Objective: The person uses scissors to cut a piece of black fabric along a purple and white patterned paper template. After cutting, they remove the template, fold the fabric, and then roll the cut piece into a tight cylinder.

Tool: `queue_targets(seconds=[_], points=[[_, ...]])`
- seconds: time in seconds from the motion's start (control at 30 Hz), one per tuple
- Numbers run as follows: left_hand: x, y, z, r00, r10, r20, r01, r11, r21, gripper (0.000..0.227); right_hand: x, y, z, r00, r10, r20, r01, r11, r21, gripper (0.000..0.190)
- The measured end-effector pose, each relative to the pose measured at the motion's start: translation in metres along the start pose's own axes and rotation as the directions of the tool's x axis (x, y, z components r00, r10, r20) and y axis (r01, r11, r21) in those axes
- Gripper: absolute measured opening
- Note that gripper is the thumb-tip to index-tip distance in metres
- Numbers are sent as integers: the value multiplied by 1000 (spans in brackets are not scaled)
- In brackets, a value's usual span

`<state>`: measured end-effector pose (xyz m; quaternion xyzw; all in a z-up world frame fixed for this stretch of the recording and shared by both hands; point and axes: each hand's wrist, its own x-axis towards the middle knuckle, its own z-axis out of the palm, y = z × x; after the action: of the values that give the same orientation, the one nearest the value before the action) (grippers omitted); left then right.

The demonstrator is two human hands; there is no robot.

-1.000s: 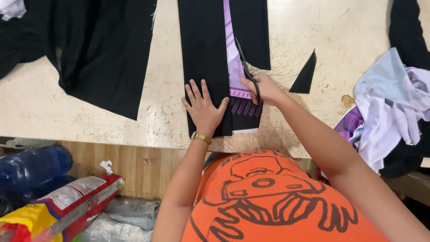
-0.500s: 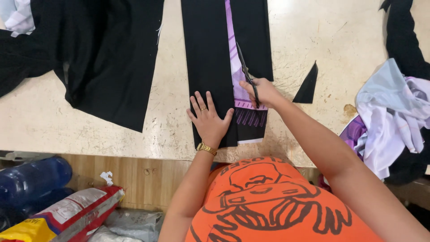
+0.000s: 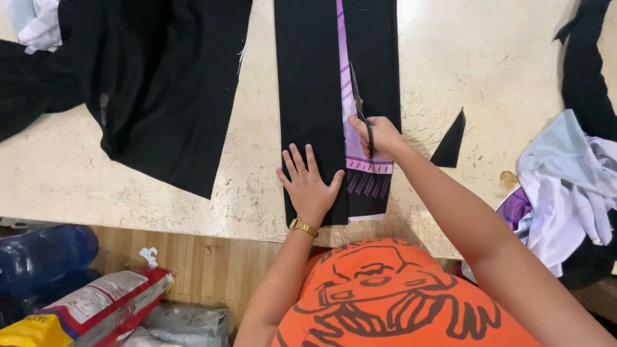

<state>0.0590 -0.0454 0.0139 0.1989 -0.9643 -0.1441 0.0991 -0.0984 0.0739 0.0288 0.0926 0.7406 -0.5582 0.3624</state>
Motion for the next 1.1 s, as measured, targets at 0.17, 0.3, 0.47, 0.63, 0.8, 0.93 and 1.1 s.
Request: queue_targets(seconds=[0.17, 0.3, 0.47, 0.63, 0.8, 0.93, 1.1], points=[[3, 0, 0, 1000, 5, -16, -5, 1000, -4, 92, 15, 9, 1, 1000, -13, 4, 13, 999, 40, 54], [0, 0, -2, 1000, -1, 0, 1, 1000, 4, 92, 15, -11, 0, 1000, -14, 26, 13, 999, 46, 57], [2, 0, -1, 1000, -4, 11, 4, 1000, -4, 92, 37, -12, 2, 999, -38, -1, 38, 998, 58, 52], [4, 0, -2, 1000, -4, 4, 4, 1000, -15, 91, 30, -22, 4, 1000, 4, -15, -3, 996, 87, 52], [6, -1, 0, 1000, -8, 5, 8, 1000, -5, 93, 40, -41, 4, 999, 36, 5, -36, 990, 135, 59], [4, 0, 0, 1000, -18, 8, 18, 1000, -4, 93, 45, -46, 5, 1000, -12, -7, 13, 993, 118, 56], [7, 0, -2, 1000, -23, 15, 23, 1000, 4, 94, 54, -43, 1, 998, -58, -16, 59, 995, 86, 53]])
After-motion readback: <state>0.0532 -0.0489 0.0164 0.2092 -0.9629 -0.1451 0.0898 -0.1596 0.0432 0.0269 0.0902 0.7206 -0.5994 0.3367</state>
